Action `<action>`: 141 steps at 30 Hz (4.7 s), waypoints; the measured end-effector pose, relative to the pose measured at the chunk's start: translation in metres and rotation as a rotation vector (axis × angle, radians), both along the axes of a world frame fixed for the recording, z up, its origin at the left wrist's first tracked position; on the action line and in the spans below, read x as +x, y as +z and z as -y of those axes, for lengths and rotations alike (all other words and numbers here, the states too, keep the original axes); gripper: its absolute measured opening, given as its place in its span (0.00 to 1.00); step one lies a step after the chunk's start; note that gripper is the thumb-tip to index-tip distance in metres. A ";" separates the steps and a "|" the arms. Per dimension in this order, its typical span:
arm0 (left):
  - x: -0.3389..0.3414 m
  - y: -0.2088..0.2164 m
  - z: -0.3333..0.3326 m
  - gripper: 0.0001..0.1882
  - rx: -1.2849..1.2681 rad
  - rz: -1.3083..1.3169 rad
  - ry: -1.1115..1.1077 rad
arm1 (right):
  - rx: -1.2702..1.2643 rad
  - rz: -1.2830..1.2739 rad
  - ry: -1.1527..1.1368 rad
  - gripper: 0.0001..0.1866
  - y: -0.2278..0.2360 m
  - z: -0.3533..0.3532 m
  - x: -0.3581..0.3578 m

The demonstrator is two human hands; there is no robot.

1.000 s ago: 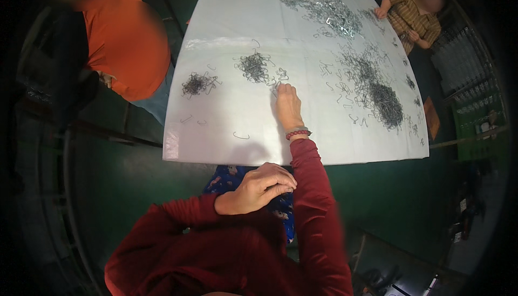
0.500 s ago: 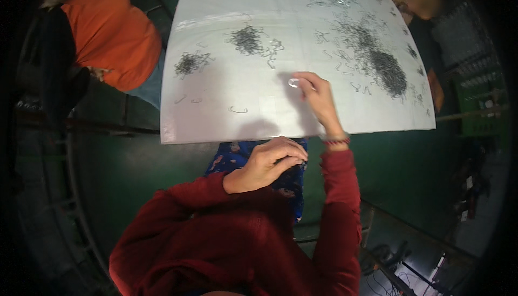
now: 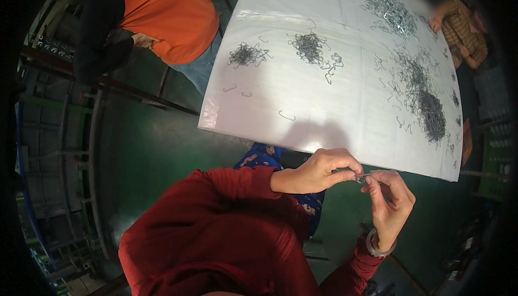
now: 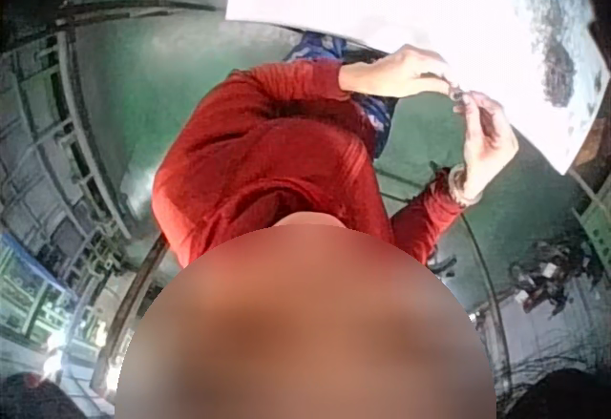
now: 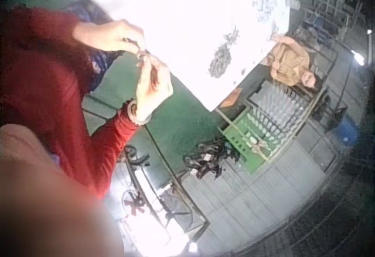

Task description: The person repeatedly picks small metal hooks from a white table surface, links them together by hand to form a chain, and places the chain onto a hanging rack. Another person in an orange shirt works alongside at the same table.

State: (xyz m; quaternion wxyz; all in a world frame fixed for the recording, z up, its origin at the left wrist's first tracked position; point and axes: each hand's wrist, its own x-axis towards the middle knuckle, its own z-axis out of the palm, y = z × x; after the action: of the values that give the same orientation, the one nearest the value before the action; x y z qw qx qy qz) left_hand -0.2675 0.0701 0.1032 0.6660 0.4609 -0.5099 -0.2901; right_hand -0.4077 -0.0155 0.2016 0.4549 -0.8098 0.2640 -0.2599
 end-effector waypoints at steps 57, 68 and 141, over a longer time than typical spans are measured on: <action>0.384 -0.069 0.003 0.08 1.019 0.449 0.077 | 0.278 0.274 -0.028 0.06 -0.025 -0.016 -0.016; 0.320 -0.111 0.039 0.04 0.504 1.015 0.119 | 0.295 0.263 -0.090 0.05 -0.015 -0.024 -0.007; 0.017 0.114 0.062 0.05 -0.414 0.255 -0.709 | 0.161 0.819 -0.013 0.18 -0.037 0.001 -0.058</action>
State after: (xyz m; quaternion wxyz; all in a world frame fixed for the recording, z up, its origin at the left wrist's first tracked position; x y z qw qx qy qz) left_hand -0.2503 0.0085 0.2169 0.5353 0.1459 -0.7623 -0.3333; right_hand -0.4659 -0.0162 0.1645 0.5827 -0.5995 0.0857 -0.5420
